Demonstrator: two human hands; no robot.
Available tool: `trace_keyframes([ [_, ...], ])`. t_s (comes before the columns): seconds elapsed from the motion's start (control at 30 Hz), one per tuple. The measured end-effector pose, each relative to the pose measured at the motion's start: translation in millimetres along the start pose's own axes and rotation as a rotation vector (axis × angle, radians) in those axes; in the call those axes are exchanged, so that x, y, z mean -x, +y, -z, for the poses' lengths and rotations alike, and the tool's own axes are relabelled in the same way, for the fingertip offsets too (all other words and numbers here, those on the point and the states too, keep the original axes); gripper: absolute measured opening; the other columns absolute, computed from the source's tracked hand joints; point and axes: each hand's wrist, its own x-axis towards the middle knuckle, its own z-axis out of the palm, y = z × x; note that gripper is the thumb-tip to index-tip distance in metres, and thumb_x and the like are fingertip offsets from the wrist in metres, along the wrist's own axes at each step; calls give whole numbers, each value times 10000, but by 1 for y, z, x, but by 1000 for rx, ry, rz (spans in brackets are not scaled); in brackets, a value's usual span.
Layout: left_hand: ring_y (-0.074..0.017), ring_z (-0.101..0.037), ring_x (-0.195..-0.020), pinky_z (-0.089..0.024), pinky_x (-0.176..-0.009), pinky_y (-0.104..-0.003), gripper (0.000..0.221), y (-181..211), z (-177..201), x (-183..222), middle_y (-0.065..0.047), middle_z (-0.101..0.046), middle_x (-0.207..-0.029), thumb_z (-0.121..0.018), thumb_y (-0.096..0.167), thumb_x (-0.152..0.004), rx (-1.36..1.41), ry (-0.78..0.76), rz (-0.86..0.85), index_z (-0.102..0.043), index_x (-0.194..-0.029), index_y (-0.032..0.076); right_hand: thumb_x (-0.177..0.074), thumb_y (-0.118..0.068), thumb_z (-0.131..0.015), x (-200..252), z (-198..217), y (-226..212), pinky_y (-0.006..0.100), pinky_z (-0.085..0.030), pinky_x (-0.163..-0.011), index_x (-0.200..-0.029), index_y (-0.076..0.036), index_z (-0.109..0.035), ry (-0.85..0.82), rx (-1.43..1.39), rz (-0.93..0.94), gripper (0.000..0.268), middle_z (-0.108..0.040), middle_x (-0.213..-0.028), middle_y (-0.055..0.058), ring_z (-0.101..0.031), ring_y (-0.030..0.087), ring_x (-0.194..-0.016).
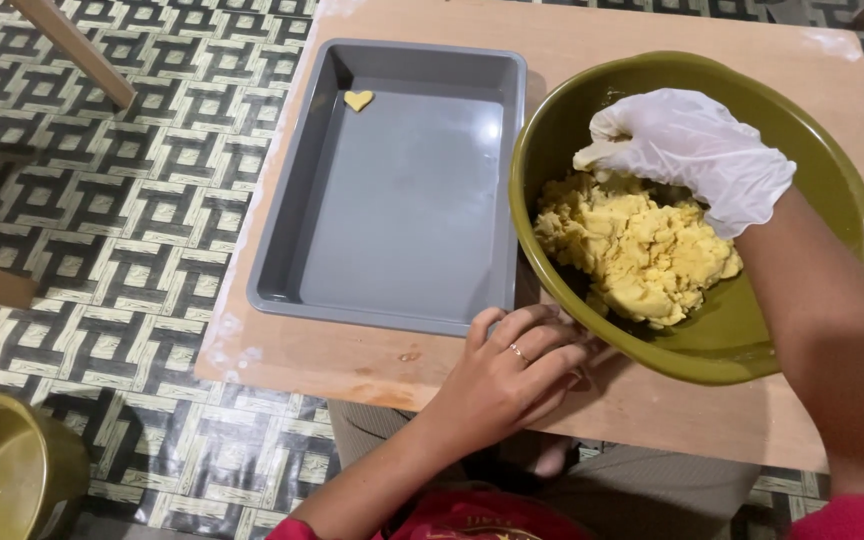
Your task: A person wearing gloves uses a heart-shaped cookie cutter to create small cookies from dough and places them on a tray, then kneads the dough in the bowl.
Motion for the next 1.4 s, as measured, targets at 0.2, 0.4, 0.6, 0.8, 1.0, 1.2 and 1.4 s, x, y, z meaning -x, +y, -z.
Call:
trace_keyframes([
  [0.2, -307, -583, -1212, -357, -988, -437, 139, -3, 2, 3, -52, -653, -1187, -614, 217, -1052, 9, -2, 11, -638, -1155, 127, -893, -221, -733, -5, -1, -7, 389, -452, -809, -1025, -204, -754, -115, -146, -64, 135, -766, -923, -1, -663, 199, -886],
  [0.4, -296, -585, -1225, -346, -984, -435, 135, -12, 5, 7, -50, -658, -1212, -578, 189, -1061, -16, -3, 42, -643, -1154, 115, -963, -691, -527, -15, -15, -2, 439, -386, -714, -784, -131, -524, -46, -7, -11, 589, -611, -772, 69, -515, 309, -763],
  [0.6, -289, -603, -1216, -383, -978, -430, 167, -24, -7, 14, -42, -654, -1152, -616, 243, -1004, -9, 71, 75, -657, -1119, 130, -883, -407, -696, -15, -26, -15, 457, -489, -1030, -1195, -308, -767, -169, -246, -285, 335, -761, -1206, 19, -653, 278, -1219],
  [0.8, -265, -629, -1185, -401, -963, -393, 156, -30, -11, 18, -14, -659, -1074, -608, 240, -983, -7, 147, 92, -673, -1101, 160, -913, -498, -698, -24, -29, -3, 558, -552, -934, -1078, -250, -772, -111, 116, -15, 307, -775, -1086, 117, -697, 382, -1116],
  [1.0, -272, -641, -1176, -413, -956, -393, 156, -30, -14, 20, -17, -668, -1057, -595, 259, -1000, 21, 168, 106, -683, -1084, 161, -903, -417, -668, -21, -25, -10, 484, -496, -773, -958, -211, -722, -127, 107, -11, 220, -720, -949, 71, -647, 319, -927],
  [1.2, -342, -577, -1222, -380, -956, -459, 148, -26, 11, 14, -94, -654, -1185, -561, 162, -1046, 119, -8, 100, -622, -1134, 61, -925, -411, -620, -26, -32, -4, 428, -416, -624, -801, -157, -523, -90, 149, 37, 298, -548, -762, 43, -528, 270, -712],
  [1.4, -356, -576, -1260, -385, -982, -476, 185, -34, 22, 18, -88, -684, -1214, -574, 165, -1041, 199, -11, 143, -638, -1194, 81, -886, 27, -533, -22, -20, -4, 359, -478, -773, -976, -154, -770, -179, -149, -4, 312, -777, -972, 4, -686, 200, -880],
])
